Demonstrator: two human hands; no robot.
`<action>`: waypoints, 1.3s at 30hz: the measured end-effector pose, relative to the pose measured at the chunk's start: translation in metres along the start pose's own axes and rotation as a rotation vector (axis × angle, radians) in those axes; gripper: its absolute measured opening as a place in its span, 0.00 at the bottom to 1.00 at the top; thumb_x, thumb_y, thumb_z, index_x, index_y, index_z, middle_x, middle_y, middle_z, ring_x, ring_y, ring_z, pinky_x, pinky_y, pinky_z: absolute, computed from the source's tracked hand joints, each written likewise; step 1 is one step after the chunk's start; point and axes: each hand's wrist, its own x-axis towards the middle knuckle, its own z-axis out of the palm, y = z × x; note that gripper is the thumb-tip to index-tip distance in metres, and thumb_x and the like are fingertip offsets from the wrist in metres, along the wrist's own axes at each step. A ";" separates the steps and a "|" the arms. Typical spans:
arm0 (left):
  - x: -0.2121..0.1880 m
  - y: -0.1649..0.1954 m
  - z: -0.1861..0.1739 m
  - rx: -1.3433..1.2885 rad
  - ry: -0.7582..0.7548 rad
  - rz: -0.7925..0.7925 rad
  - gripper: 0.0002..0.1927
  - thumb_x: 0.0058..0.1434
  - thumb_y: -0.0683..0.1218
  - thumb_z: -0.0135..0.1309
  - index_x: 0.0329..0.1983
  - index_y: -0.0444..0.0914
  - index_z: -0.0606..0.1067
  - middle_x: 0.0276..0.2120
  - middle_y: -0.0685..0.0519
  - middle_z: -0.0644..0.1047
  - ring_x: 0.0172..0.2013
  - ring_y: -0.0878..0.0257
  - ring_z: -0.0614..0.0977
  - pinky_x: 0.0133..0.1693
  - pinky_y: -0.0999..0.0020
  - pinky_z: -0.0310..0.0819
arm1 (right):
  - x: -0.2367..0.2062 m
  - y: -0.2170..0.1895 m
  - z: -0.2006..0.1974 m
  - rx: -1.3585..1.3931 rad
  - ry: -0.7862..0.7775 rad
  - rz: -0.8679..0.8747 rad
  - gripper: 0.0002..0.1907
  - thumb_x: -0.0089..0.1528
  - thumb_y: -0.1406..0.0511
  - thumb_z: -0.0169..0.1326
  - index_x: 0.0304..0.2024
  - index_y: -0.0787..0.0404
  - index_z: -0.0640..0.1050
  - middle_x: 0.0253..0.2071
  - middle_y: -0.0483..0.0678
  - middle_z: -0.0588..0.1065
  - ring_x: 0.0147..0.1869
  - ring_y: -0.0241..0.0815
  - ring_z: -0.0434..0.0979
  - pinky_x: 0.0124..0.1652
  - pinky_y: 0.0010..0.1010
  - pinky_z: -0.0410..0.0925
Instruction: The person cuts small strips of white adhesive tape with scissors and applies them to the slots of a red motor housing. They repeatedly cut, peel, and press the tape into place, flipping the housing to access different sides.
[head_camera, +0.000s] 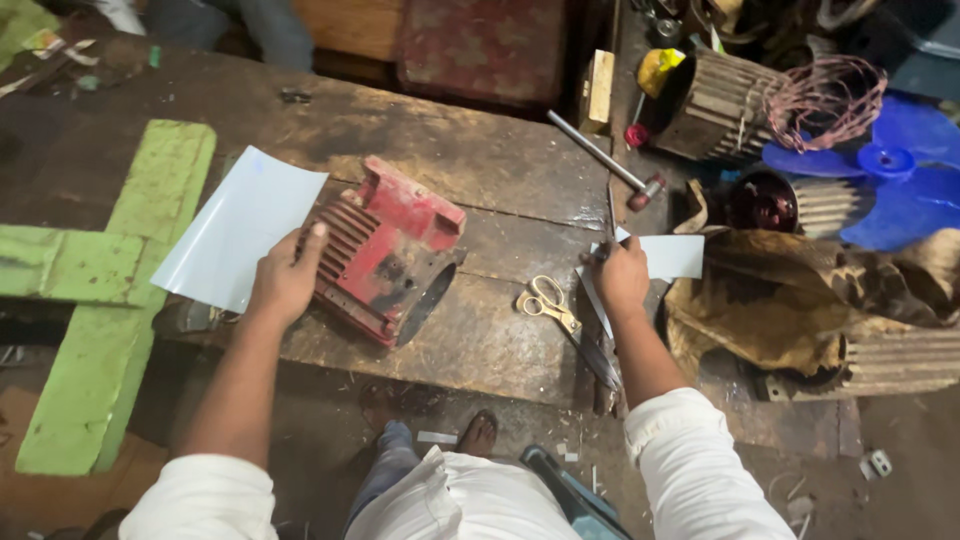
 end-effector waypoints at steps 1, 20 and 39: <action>0.000 0.001 0.000 0.010 -0.016 -0.025 0.32 0.70 0.66 0.40 0.59 0.38 0.75 0.48 0.34 0.79 0.53 0.36 0.78 0.52 0.50 0.70 | 0.000 0.000 0.000 -0.013 -0.004 -0.015 0.18 0.57 0.56 0.64 0.41 0.62 0.82 0.48 0.61 0.74 0.51 0.64 0.75 0.48 0.51 0.69; -0.006 0.016 -0.018 -0.089 -0.077 0.059 0.44 0.64 0.73 0.40 0.66 0.34 0.67 0.60 0.35 0.73 0.63 0.40 0.71 0.61 0.54 0.62 | -0.086 0.013 -0.082 0.989 0.134 0.150 0.11 0.69 0.65 0.56 0.51 0.66 0.78 0.38 0.48 0.80 0.40 0.31 0.78 0.43 0.28 0.72; -0.183 0.173 0.054 -0.394 -0.283 0.684 0.13 0.64 0.47 0.58 0.49 0.36 0.78 0.42 0.44 0.80 0.47 0.48 0.82 0.49 0.57 0.75 | -0.167 -0.087 -0.176 0.670 0.076 -0.280 0.08 0.56 0.70 0.63 0.38 0.62 0.82 0.31 0.48 0.82 0.33 0.37 0.85 0.35 0.26 0.74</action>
